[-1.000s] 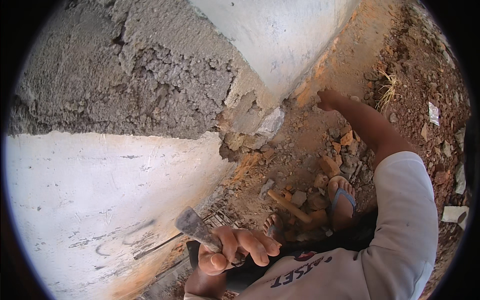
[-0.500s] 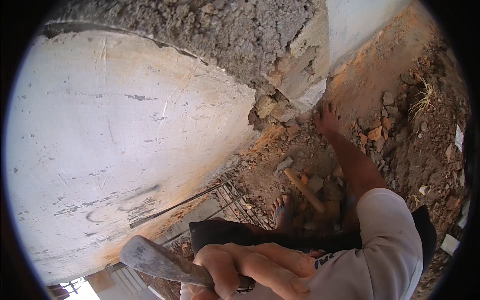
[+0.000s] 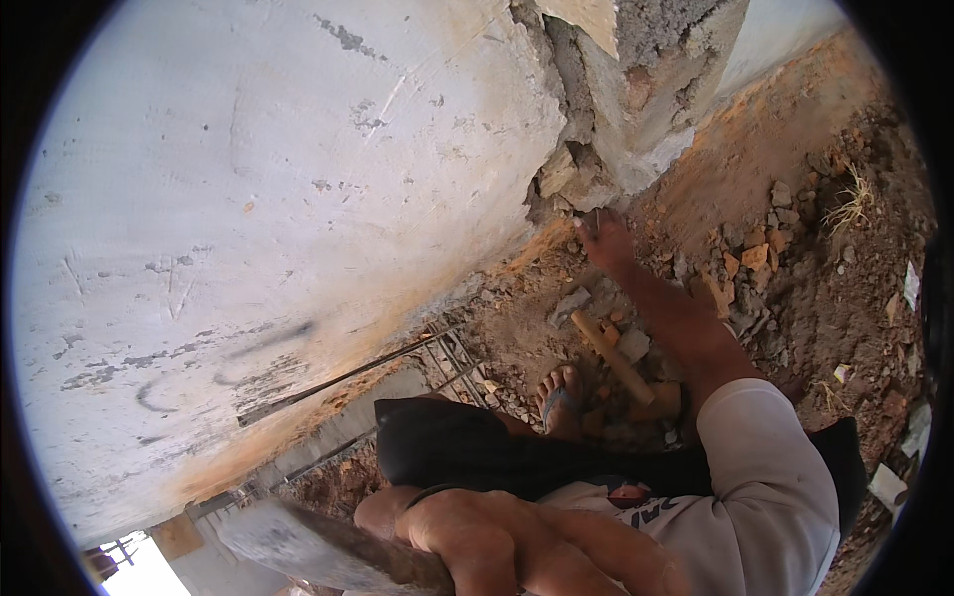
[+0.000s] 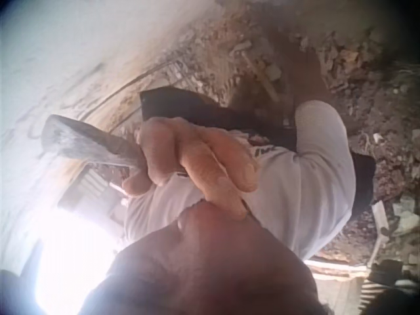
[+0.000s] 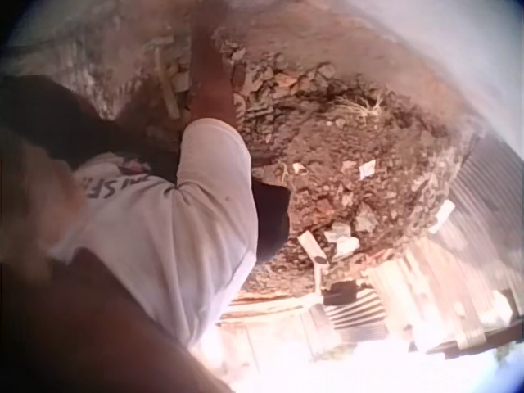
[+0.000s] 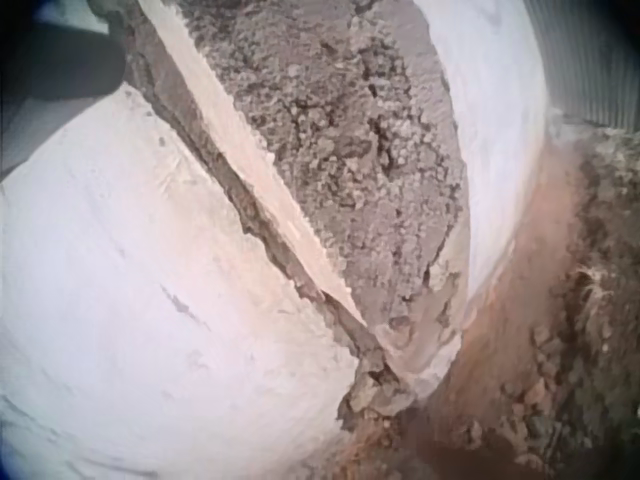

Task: The person chips away concrete and debris from the base of an exterior wall using a hammer and chisel.

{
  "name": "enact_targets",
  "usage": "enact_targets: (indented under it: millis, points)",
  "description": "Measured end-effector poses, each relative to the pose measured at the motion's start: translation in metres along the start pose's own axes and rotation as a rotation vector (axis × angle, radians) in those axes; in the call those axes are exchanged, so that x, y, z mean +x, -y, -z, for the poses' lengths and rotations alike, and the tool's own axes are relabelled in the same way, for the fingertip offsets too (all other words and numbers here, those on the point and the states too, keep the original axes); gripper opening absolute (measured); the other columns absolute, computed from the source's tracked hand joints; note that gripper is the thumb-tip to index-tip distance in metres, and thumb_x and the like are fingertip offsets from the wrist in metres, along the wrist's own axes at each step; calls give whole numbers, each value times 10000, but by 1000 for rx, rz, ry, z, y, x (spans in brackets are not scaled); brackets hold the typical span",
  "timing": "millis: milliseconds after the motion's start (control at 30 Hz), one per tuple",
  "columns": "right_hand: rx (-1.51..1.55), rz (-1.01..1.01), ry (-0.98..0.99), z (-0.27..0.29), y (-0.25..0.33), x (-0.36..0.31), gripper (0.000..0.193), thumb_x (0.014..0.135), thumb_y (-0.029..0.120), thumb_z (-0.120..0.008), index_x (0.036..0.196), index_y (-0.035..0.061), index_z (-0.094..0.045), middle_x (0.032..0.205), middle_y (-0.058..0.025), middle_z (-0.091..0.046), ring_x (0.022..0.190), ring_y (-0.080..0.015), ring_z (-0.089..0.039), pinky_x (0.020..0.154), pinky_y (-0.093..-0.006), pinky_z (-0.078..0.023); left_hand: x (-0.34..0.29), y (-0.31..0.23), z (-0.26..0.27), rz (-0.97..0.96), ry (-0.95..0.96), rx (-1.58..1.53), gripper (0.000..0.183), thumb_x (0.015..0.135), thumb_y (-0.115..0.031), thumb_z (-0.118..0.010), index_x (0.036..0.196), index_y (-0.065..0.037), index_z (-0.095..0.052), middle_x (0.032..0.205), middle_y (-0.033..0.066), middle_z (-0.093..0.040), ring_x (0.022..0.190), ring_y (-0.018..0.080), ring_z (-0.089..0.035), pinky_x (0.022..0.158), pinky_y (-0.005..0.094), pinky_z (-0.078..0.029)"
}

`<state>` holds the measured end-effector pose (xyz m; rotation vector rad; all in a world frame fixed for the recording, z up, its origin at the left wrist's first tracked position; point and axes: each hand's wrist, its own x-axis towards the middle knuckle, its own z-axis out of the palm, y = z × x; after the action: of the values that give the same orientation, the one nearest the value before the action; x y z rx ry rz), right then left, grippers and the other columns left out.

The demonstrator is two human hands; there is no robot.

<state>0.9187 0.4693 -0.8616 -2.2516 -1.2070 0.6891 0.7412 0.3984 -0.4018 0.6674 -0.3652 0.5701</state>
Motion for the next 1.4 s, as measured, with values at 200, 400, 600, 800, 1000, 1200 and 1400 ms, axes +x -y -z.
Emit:
enact_targets:
  millis: [200, 400, 600, 800, 1000, 1200, 1400]
  points:
    - [67, 149, 256, 26, 12, -25, 627, 888, 384, -678, 1352, 8, -487, 1292, -237, -556, 1192, -437, -563, 976, -545, -483, -15, 19, 8, -325, 12, -3, 416, 1056, -376, -504, 1381, -119, -471, 1083, 336, -688, 1280, 470, -479, 1032, 590, -378]
    - [-178, 222, 441, 56, 30, -43, 771, 888, 458, -614, 1546, 171, -335, 1547, -220, -333, 1401, -460, -372, 1122, -609, -339, -18, -40, 10, -89, -388, 290, 317, 1079, -388, -431, 978, -95, -498, 1038, 107, -711, 1226, 320, -560, 1065, 601, -394]
    - [-371, 330, 512, 32, 20, -64, 623, 891, 312, -682, 1460, 188, -459, 1534, -207, -351, 1362, -495, -403, 1107, -594, -379, -13, -55, 14, 20, -461, 320, 296, 1063, -398, -474, 954, -124, -487, 1005, 54, -701, 1173, 279, -573, 1049, 570, -400]
    - [-646, 563, 713, 61, 3, -111, 517, 888, 220, -651, 1391, 136, -566, 1483, -171, -471, 1218, -389, -577, 934, -510, -521, -15, -53, 7, 4, -527, 369, 317, 1052, -409, -503, 916, -123, -482, 901, 41, -656, 1047, 261, -603, 947, 530, -464]
    - [-351, 38, 609, 135, 1, -45, 601, 916, 437, -625, 1393, 84, -531, 1279, -235, -620, 1178, -397, -613, 946, -509, -513, -21, -61, 5, -38, -544, 427, 330, 1047, -414, -515, 904, -117, -490, 845, 34, -624, 890, 241, -596, 880, 519, -484]
    - [-602, -143, 376, 54, -8, -57, 734, 952, 480, -581, 1553, 146, -322, 1626, -202, -203, 1461, -498, -245, 1141, -619, -297, -28, -63, 12, -24, -592, 514, 333, 1046, -409, -520, 888, -119, -485, 804, 35, -590, 794, 223, -548, 816, 504, -498]
    - [-732, 378, 963, 98, 20, -132, 598, 937, 367, -628, 1460, 117, -482, 1515, -239, -393, 1400, -474, -362, 1139, -646, -266, -28, -72, 12, -47, -617, 571, 345, 1044, -420, -523, 870, -126, -471, 781, 29, -567, 743, 206, -524, 770, 481, -502]
